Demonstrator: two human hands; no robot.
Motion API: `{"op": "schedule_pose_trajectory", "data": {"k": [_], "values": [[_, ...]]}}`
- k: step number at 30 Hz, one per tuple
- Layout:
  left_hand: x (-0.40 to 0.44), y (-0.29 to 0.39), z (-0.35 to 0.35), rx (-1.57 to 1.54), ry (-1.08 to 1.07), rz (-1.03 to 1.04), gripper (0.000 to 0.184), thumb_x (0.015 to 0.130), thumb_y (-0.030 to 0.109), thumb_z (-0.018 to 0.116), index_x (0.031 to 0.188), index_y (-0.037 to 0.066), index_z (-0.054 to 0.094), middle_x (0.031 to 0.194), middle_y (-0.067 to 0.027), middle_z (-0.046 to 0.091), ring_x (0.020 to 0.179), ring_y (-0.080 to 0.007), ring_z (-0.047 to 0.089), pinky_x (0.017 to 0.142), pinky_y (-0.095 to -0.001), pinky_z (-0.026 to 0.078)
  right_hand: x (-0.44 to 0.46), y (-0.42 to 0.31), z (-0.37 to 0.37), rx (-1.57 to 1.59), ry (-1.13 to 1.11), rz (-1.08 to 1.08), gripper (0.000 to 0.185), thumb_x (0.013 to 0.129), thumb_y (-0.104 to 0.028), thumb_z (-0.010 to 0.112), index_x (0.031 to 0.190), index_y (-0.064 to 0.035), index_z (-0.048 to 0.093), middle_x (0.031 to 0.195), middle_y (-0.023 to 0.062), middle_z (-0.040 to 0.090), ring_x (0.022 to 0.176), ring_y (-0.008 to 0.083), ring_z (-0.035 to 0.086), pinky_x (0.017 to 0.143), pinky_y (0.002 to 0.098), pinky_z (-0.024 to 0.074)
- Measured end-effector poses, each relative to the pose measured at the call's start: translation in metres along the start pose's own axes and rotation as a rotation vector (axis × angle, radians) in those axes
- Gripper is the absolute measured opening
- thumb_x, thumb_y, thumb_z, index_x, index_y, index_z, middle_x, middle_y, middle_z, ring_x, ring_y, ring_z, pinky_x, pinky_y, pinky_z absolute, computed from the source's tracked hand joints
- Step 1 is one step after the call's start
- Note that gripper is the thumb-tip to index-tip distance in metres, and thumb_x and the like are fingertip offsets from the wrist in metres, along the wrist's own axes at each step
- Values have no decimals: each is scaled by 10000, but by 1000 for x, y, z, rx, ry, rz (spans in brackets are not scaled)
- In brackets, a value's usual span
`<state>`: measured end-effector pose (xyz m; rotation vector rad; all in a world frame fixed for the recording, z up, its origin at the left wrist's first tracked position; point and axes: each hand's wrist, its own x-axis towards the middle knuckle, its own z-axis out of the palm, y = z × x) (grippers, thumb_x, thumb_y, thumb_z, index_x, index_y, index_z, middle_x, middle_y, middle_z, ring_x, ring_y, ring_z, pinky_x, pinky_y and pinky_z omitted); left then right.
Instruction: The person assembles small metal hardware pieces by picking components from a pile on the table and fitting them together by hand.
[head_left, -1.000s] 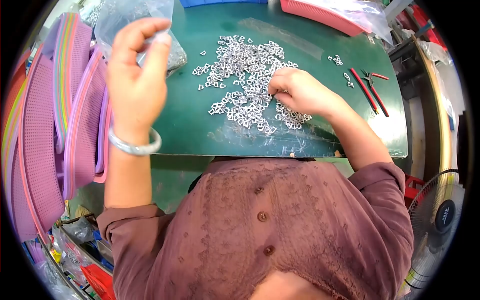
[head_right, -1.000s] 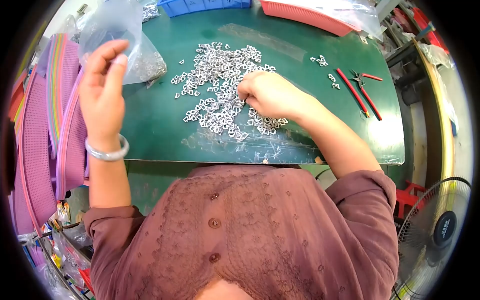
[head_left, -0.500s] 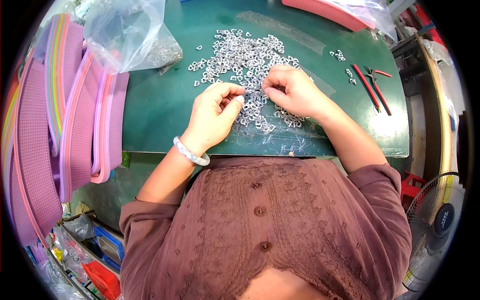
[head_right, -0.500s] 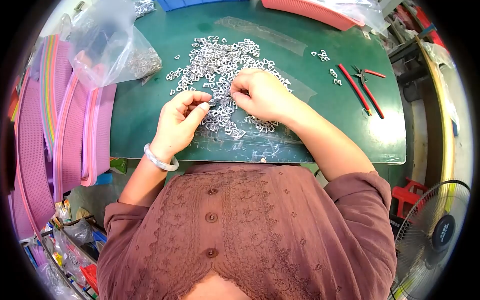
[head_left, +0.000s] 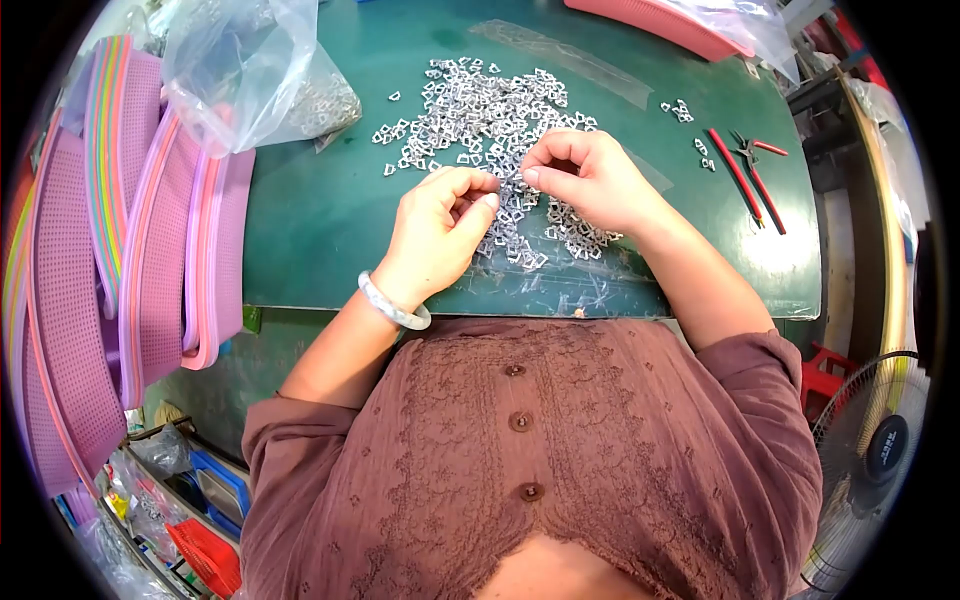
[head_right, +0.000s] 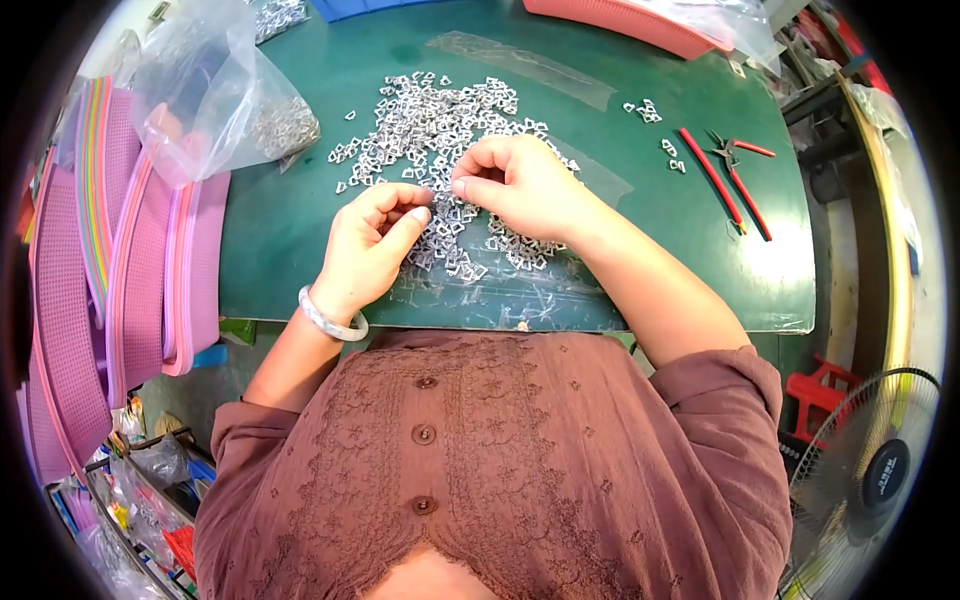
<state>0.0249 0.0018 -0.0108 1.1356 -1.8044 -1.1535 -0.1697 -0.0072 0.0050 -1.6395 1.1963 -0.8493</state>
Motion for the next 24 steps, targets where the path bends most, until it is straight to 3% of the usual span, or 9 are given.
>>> {"op": "schedule_pose_trajectory", "data": {"k": [8, 14, 20, 24], "values": [[5, 2, 8, -20, -14, 6, 91, 774, 32, 593, 861, 6, 588, 771, 6, 559, 671, -43, 506, 607, -181, 423, -1, 6, -1, 223, -69, 7, 92, 762, -83, 611, 789, 5, 615, 704, 10, 585, 661, 70, 511, 629, 225, 427], [9, 4, 7, 121, 14, 119, 81, 734, 10, 612, 810, 9, 584, 742, -1, 533, 644, -55, 494, 577, -184, 407, -1, 4, -3, 357, -73, 75, 76, 750, -72, 622, 777, 0, 623, 714, 3, 592, 670, 65, 514, 637, 217, 426], [6, 7, 13, -216, 21, 3, 51, 746, -1, 596, 797, 2, 591, 737, -4, 542, 632, -54, 482, 553, -194, 391, -1, 6, -2, 405, -80, 93, 83, 744, -79, 629, 779, -4, 617, 719, -3, 586, 668, 62, 505, 639, 215, 420], [7, 9, 8, 28, 18, 126, 63, 750, -9, 587, 811, -2, 596, 721, -11, 544, 625, -61, 488, 556, -195, 394, -2, 4, -2, 402, -93, 100, 85, 744, -86, 628, 772, -7, 613, 711, -6, 580, 663, 59, 496, 633, 212, 414]]}}
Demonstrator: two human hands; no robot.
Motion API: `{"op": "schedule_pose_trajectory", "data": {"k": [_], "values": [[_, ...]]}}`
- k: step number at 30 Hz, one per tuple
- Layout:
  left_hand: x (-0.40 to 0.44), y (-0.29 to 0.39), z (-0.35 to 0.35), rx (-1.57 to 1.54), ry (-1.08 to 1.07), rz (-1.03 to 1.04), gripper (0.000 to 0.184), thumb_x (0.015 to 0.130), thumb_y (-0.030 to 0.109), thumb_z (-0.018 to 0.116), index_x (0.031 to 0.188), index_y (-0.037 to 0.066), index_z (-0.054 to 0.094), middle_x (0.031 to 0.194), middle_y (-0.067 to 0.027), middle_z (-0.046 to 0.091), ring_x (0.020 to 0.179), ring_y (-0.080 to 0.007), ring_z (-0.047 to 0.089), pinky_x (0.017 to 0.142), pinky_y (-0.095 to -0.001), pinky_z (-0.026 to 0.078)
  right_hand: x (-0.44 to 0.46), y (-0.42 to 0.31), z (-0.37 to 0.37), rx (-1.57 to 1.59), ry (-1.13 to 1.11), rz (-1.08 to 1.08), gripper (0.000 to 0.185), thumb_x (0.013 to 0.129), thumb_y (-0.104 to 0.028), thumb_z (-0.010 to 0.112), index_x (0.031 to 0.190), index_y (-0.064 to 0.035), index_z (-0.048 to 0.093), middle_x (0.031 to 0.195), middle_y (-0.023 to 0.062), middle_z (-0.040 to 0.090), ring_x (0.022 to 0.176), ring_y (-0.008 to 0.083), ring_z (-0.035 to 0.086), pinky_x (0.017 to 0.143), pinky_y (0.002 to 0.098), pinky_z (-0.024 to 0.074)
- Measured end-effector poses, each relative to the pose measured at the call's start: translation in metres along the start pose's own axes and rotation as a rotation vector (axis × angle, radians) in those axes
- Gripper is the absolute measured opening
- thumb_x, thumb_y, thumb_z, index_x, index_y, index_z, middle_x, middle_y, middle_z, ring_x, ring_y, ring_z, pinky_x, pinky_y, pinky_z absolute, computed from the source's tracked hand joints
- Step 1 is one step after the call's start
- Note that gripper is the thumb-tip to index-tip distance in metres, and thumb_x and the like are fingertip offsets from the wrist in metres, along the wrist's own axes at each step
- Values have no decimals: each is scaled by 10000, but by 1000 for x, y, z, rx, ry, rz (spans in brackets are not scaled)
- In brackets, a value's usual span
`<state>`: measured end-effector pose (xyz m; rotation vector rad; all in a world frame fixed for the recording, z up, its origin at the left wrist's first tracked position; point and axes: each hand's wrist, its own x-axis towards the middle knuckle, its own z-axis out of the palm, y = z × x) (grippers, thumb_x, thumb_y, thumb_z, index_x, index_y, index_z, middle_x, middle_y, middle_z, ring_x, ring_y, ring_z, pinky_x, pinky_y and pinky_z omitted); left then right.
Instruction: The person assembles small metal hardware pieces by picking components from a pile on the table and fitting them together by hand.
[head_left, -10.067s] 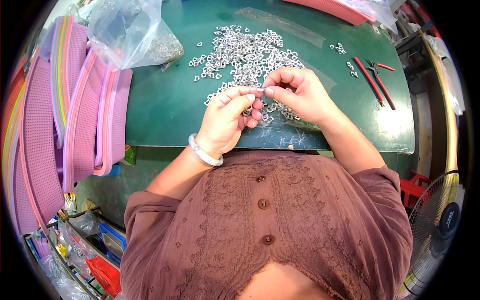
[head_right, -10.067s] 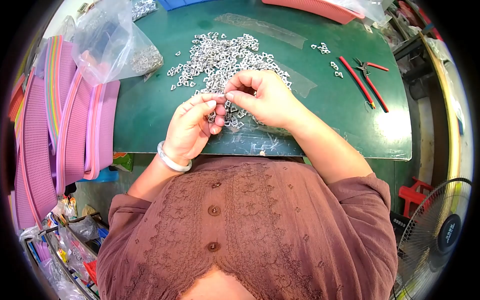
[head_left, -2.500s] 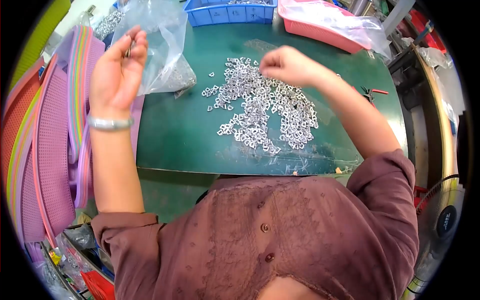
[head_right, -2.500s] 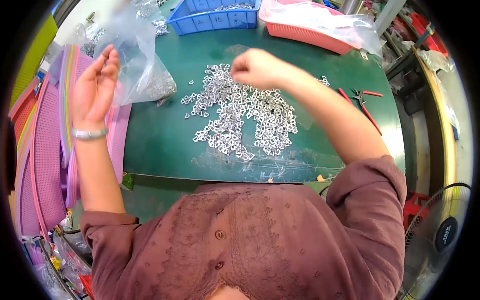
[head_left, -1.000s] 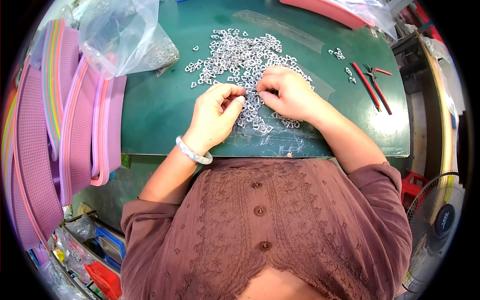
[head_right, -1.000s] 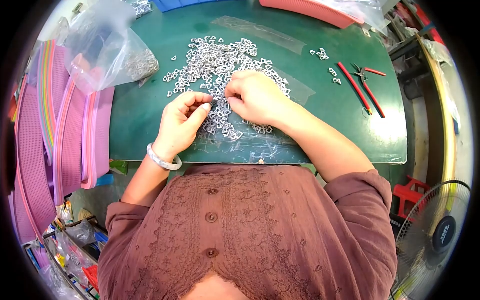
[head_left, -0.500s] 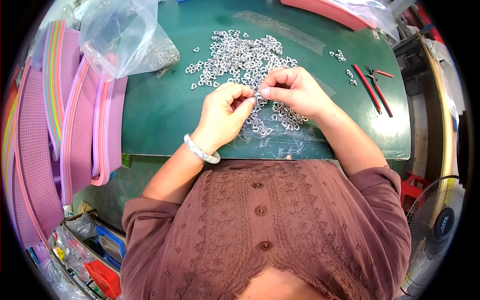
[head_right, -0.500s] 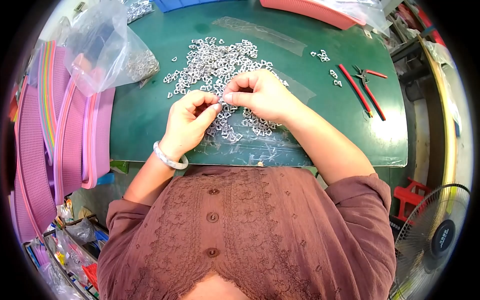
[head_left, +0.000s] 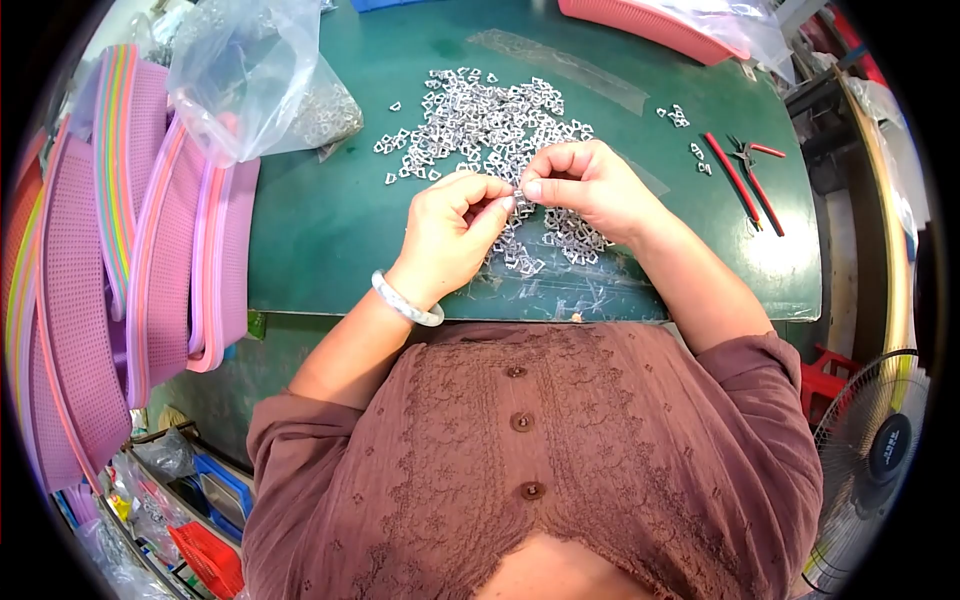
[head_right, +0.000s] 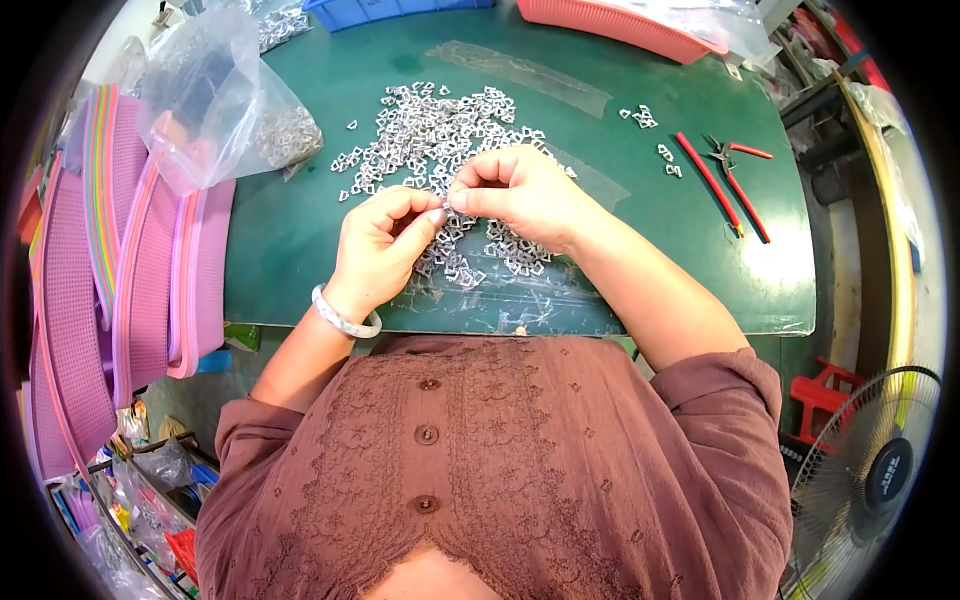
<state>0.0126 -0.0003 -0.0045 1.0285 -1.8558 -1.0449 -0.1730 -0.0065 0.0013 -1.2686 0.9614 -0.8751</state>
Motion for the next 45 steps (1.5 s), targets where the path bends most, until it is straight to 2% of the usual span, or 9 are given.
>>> {"op": "schedule_pose_trajectory", "data": {"k": [5, 11, 14, 21, 24, 27, 33, 36, 45], "values": [[0, -1, -4, 72, 7, 107, 76, 748, -8, 585, 822, 1, 600, 710, -23, 541, 614, -69, 491, 555, -190, 393, -1, 1, -1, 60, 33, 25, 89, 755, -107, 625, 785, -23, 619, 703, -15, 574, 648, 47, 484, 605, 197, 400], [-1, 4, -9, 45, -29, 11, 81, 762, 4, 584, 842, -7, 591, 734, -1, 548, 633, -48, 490, 565, -180, 394, 0, 2, -2, 106, 78, 41, 94, 758, -139, 629, 787, -49, 624, 692, -29, 565, 609, 40, 459, 563, 185, 374], [-1, -3, 0, -229, -43, -129, 63, 783, 23, 583, 839, -5, 588, 757, 17, 554, 655, -33, 484, 569, -173, 390, -1, 2, 1, 131, 95, 13, 94, 759, -142, 626, 788, -52, 623, 692, -30, 565, 611, 43, 459, 565, 186, 377], [2, 0, 4, -503, -11, -274, 59, 825, 72, 550, 856, 33, 580, 723, 34, 541, 632, -28, 466, 577, -163, 383, -3, 1, 5, 147, 79, -15, 94, 768, -121, 610, 808, -37, 621, 703, -21, 573, 629, 47, 471, 588, 187, 392], [2, -1, 3, -550, -37, -243, 70, 839, 96, 532, 841, 43, 576, 714, 37, 534, 617, -28, 458, 565, -165, 379, -4, 1, 4, 152, 40, 7, 108, 772, -113, 604, 829, -23, 621, 709, -14, 577, 637, 48, 479, 596, 184, 396], [3, 0, 1, -534, -50, -286, 73, 844, 98, 524, 832, 39, 565, 716, 39, 525, 623, -25, 451, 566, -164, 373, -5, -1, 5, 124, 38, 0, 125, 777, -117, 601, 849, -16, 621, 709, -11, 578, 640, 51, 484, 603, 187, 402], [3, -7, 2, -267, -13, -72, 90, 832, 85, 530, 773, 20, 551, 666, 50, 488, 574, -23, 395, 515, -178, 339, -7, -5, 4, 24, 22, 35, 124, 781, -119, 604, 843, -13, 612, 744, 2, 581, 672, 62, 496, 636, 206, 410], [2, -10, 1, -284, -49, -80, 100, 841, 89, 517, 779, 17, 549, 668, 43, 492, 576, -32, 403, 518, -185, 347, -7, -5, 5, 17, 26, 26, 122, 778, -126, 610, 828, -15, 613, 735, -4, 579, 663, 56, 493, 631, 201, 408], [-1, 0, -1, -606, -79, -351, 124, 865, 147, 502, 857, 57, 587, 708, 22, 554, 607, -41, 470, 565, -169, 377, -7, -4, 6, 22, 46, -3, 132, 783, -132, 609, 825, -7, 626, 725, -13, 589, 666, 39, 492, 619, 190, 405]]}}
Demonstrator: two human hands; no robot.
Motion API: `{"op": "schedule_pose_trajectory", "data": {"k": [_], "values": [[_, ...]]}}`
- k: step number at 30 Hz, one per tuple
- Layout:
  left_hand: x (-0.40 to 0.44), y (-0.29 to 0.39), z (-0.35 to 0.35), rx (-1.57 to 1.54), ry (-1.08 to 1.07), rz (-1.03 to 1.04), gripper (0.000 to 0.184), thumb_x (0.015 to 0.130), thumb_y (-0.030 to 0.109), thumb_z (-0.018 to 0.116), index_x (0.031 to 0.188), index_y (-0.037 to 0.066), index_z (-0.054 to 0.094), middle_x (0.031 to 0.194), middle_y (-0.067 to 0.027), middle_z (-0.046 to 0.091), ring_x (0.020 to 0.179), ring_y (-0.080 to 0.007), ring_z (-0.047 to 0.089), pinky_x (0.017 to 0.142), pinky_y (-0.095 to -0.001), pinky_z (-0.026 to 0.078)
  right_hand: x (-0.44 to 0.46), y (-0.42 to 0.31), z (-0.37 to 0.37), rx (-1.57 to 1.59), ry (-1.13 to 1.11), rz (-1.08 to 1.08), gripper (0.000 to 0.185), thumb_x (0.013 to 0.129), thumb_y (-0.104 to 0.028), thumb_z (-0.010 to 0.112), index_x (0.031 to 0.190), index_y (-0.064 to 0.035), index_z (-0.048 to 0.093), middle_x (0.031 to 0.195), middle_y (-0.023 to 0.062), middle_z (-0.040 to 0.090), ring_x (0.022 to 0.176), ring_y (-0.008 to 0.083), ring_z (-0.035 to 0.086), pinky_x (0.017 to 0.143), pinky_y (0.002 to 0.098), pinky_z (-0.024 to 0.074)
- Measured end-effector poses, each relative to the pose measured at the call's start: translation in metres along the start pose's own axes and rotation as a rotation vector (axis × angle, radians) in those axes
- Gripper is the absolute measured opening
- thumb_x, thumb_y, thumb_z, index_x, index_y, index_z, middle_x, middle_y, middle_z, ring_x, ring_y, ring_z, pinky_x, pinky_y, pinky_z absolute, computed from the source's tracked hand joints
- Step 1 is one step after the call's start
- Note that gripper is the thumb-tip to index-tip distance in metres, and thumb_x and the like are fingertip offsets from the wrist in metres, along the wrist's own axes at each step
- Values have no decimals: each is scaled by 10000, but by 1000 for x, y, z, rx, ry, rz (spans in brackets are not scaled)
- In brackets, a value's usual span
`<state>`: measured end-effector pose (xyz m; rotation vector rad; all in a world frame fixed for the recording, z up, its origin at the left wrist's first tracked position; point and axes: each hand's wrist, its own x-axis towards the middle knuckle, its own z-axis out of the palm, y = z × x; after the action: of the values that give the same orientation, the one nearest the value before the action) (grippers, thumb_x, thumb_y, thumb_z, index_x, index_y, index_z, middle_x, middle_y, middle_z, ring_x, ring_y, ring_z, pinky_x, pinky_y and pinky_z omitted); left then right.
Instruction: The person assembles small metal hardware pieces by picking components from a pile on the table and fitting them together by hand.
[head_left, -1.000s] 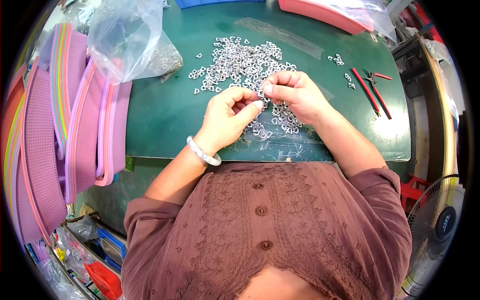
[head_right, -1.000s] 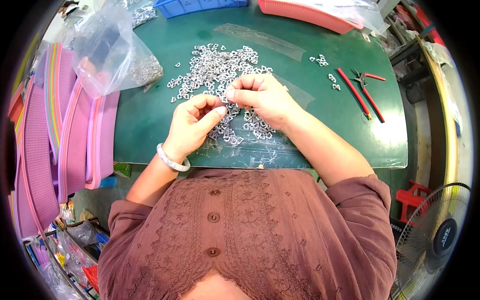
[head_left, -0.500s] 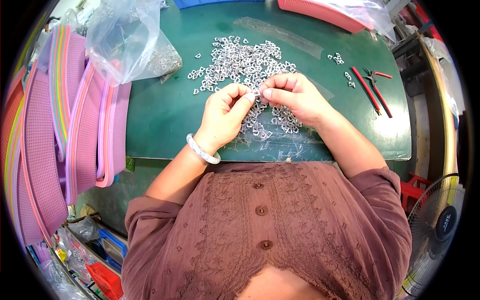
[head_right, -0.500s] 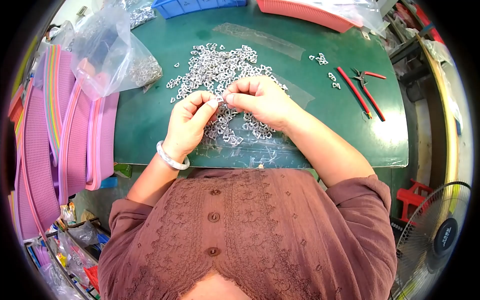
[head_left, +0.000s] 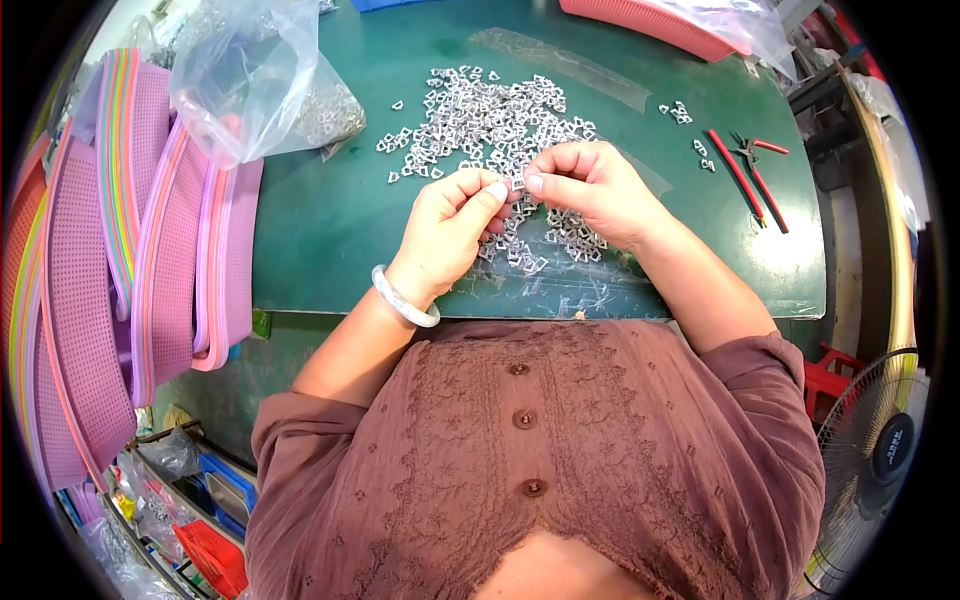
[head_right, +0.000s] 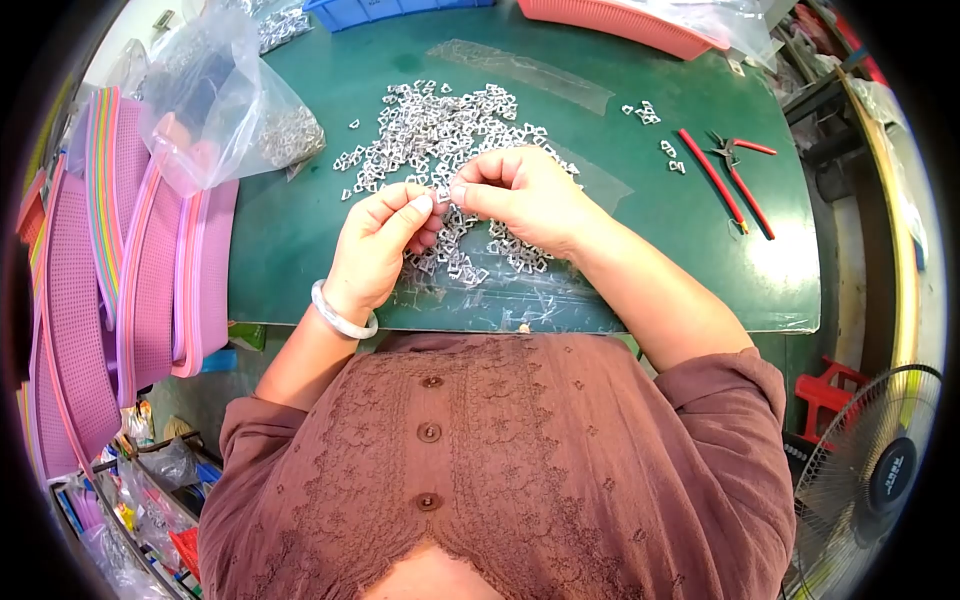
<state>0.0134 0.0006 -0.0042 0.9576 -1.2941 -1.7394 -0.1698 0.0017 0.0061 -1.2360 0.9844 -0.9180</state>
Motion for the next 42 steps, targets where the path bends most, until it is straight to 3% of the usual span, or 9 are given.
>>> {"op": "schedule_pose_trajectory", "data": {"k": [6, 27, 30, 33, 36, 42], "values": [[0, 3, -3, -150, -44, -136, 127, 866, 144, 494, 848, 57, 585, 704, 11, 562, 606, -56, 491, 560, -172, 382, 0, 2, 0, 16, 2, -31, 118, 779, -113, 609, 829, -7, 624, 744, -5, 592, 684, 46, 506, 640, 195, 418], [0, -2, -3, -190, 3, -109, 68, 839, 112, 528, 825, 67, 577, 708, -4, 574, 600, -71, 511, 542, -189, 392, 1, 4, 3, -120, -1, -168, 110, 767, -59, 596, 850, 10, 614, 766, 14, 593, 702, 58, 524, 663, 222, 445], [1, -1, -4, -227, 57, -70, 58, 833, 112, 537, 804, 69, 565, 702, -14, 575, 600, -79, 520, 535, -192, 396, -1, -1, 3, -265, 56, -149, 93, 752, -52, 597, 833, -8, 613, 751, 31, 588, 695, 107, 544, 647, 248, 450], [1, 0, -8, -340, 87, -93, 66, 833, 102, 522, 806, 49, 548, 751, -51, 590, 621, -118, 568, 562, -212, 463, 6, 11, -5, -769, -4, -555, 104, 707, -50, 601, 808, -31, 612, 763, 65, 567, 733, 203, 548, 669, 306, 447], [1, 0, -12, -408, 56, -106, 51, 826, 65, 490, 834, 33, 530, 799, -89, 592, 684, -161, 598, 621, -254, 500, 1, 7, -3, -1081, -41, -522, 168, 652, -35, 611, 819, -32, 590, 804, 82, 525, 800, 268, 504, 714, 346, 415], [2, -1, -12, -420, 29, -117, 83, 813, 41, 473, 875, 26, 527, 807, -82, 583, 679, -146, 578, 617, -244, 484, 2, 10, -3, -1088, -39, -511, 165, 651, -39, 613, 812, -30, 577, 822, 78, 515, 820, 265, 493, 739, 355, 403]]}}
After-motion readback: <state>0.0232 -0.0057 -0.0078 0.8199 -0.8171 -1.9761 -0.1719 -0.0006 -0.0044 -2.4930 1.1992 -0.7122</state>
